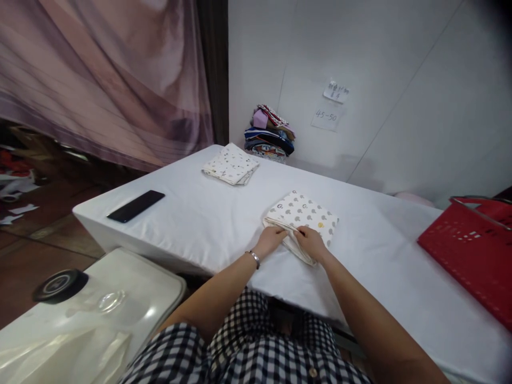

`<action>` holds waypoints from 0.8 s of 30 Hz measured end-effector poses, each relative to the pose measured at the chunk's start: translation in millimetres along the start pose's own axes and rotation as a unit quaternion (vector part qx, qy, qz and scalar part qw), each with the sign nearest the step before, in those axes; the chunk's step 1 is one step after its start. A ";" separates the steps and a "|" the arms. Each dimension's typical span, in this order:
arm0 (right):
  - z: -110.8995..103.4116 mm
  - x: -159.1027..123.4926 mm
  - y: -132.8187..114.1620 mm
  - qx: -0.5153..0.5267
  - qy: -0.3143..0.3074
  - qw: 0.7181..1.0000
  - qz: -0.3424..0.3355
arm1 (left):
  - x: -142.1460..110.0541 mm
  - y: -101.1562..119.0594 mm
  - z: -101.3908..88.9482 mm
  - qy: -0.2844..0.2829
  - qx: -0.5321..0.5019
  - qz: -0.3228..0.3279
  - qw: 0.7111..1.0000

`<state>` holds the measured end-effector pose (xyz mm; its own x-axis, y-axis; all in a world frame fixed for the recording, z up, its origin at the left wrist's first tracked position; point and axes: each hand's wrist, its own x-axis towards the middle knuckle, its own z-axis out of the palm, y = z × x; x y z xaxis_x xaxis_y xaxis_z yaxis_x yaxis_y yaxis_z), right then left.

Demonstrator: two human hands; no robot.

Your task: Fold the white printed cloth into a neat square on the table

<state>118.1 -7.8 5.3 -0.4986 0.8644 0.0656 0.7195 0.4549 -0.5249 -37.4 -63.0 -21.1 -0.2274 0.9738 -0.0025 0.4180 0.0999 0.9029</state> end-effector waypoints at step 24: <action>0.5 0.8 -3.5 -0.030 -0.010 0.999 -0.006 | 4.3 -2.6 4.0 -0.011 -0.177 -0.057 0.983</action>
<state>114.9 -8.8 6.8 -0.5163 0.8546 0.0551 0.7410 0.4781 -0.4714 -36.0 -58.3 -25.2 -0.2338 0.9651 -0.1176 0.0588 0.1348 0.9891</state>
